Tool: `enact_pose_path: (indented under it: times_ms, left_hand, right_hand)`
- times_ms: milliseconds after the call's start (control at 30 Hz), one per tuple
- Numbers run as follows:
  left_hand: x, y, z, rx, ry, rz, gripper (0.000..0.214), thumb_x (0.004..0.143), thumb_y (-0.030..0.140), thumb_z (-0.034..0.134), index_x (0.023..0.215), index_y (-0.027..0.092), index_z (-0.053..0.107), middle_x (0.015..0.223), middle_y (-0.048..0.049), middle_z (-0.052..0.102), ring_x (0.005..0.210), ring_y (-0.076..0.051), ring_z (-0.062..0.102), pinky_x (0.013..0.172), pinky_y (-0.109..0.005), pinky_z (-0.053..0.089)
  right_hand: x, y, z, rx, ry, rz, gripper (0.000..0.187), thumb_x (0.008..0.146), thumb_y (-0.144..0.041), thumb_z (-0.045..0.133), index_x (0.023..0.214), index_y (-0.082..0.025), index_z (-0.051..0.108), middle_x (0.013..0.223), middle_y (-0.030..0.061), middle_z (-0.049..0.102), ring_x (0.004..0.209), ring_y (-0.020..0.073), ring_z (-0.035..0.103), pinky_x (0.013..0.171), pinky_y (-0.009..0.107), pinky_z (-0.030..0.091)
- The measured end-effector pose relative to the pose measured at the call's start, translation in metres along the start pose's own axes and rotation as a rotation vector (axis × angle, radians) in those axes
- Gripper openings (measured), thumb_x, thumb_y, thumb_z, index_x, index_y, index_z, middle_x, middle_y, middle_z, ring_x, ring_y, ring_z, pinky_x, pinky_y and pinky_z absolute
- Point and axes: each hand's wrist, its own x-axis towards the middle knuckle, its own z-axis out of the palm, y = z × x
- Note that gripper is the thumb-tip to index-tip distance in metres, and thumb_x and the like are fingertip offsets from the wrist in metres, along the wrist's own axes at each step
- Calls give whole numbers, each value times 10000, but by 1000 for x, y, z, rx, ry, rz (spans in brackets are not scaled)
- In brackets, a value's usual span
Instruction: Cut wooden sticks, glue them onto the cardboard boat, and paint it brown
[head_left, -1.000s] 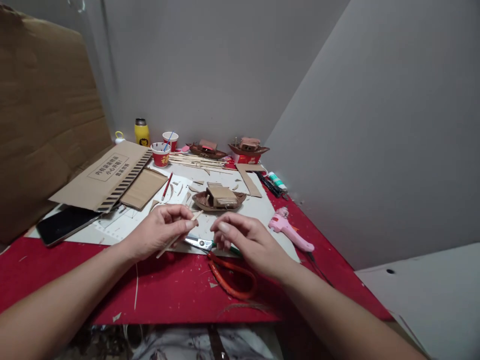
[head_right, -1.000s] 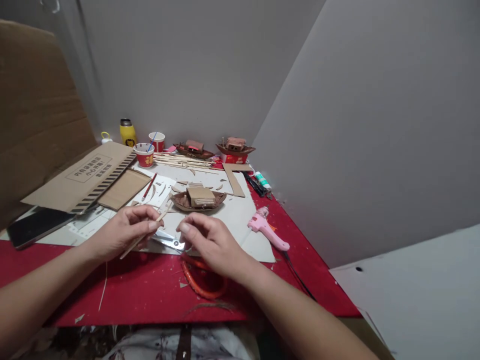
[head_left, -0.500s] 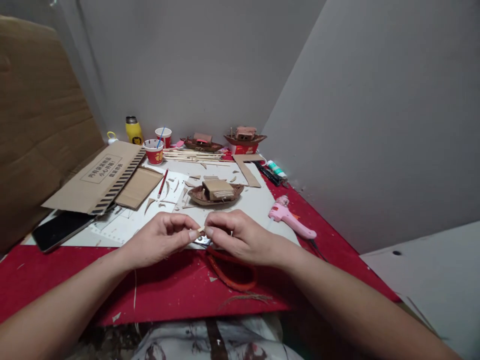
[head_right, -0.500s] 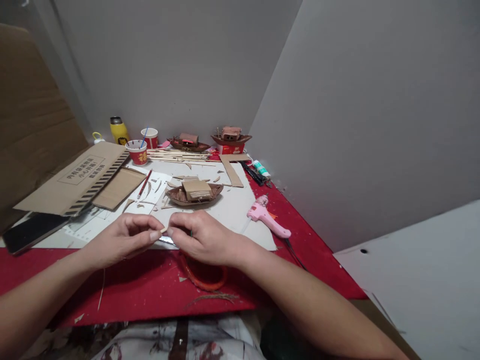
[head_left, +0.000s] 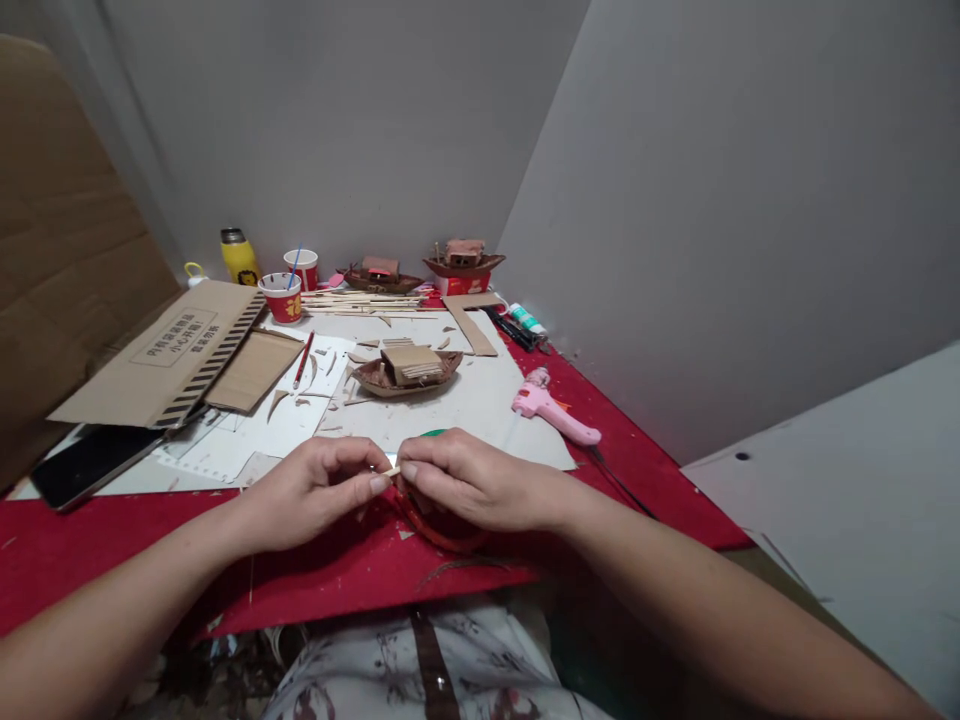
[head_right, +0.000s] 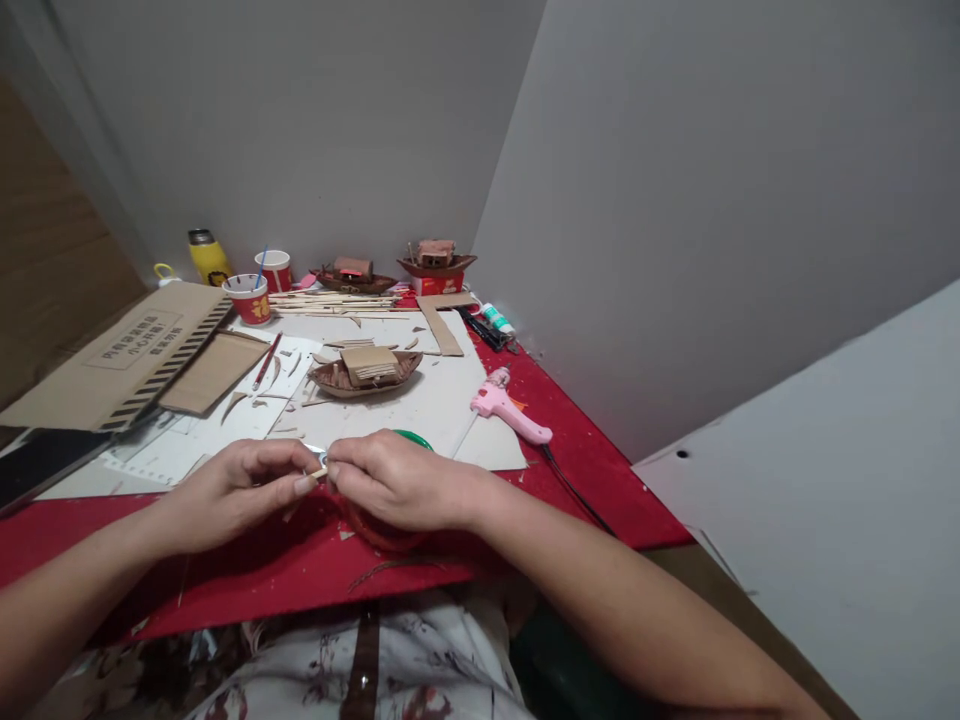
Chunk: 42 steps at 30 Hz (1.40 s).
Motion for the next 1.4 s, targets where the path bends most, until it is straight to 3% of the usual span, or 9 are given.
enact_pose_path:
  times_ms: [100,233,400,533,633,733,900,1167,1400]
  left_hand:
    - [-2,2,-3,-2,166,27,187,905,308,617,844,155,705,673,19,586,607,-104,479,580,-213,397]
    - [-2,1,-14,-268,480,-44,209,865,374,696,939,179,695,503,84,448,436,-68,332,423,-181,249]
    - [2,-4,-25,-491,620,-21,297,810,385,775,1023,205,671,530,67,578,401,-61,417,404,-158,293]
    - [5,-6,-24,-543,643,4,336,775,392,818,1004,211,651,611,37,677,433,-61,498,434,-149,365]
    - [5,-4,-23,-591,669,-9,368,748,412,840,976,207,637,611,46,668,396,-40,433,392,-135,322]
    - [2,-1,-23,-610,689,-4,366,752,439,833,931,198,623,559,63,623,361,-17,341,364,-120,241]
    - [-1,1,-22,-628,676,-23,364,764,461,821,888,184,620,545,54,611,358,-5,290,368,-122,183]
    - [-3,1,-13,-644,545,-33,322,794,465,792,854,197,622,486,96,491,385,-21,245,386,-139,161]
    - [-3,-4,-5,-591,422,13,289,829,453,766,890,192,656,546,45,609,426,-40,319,416,-157,222]
  right_hand:
    - [-6,0,2,-83,37,71,301,1022,-281,335,775,-200,486,673,-25,498,620,126,448,637,263,376]
    - [-23,5,11,-597,87,233,163,914,-252,538,1024,-150,601,992,126,645,893,242,573,799,369,442]
    - [-28,12,17,-727,-58,311,273,825,-136,537,1087,-110,609,1043,164,650,955,282,616,835,388,474]
    - [-19,12,13,-686,-101,336,258,770,-137,545,1020,-119,606,994,154,671,891,277,647,743,349,448]
    - [-20,15,10,-646,-93,368,216,715,-145,570,930,-164,585,896,121,694,789,260,653,640,321,377]
    - [-27,21,10,-589,2,414,91,782,-241,588,847,-205,534,757,73,676,649,215,607,574,306,295]
    - [-35,26,11,-359,190,359,322,858,-443,582,728,-257,354,594,-21,568,523,153,462,529,272,284]
    - [-24,17,8,-491,253,354,290,849,-460,618,861,-250,418,761,27,626,625,206,533,585,294,354]
    - [-9,10,9,-502,225,336,347,822,-484,669,983,-217,515,804,44,638,703,233,589,618,306,378]
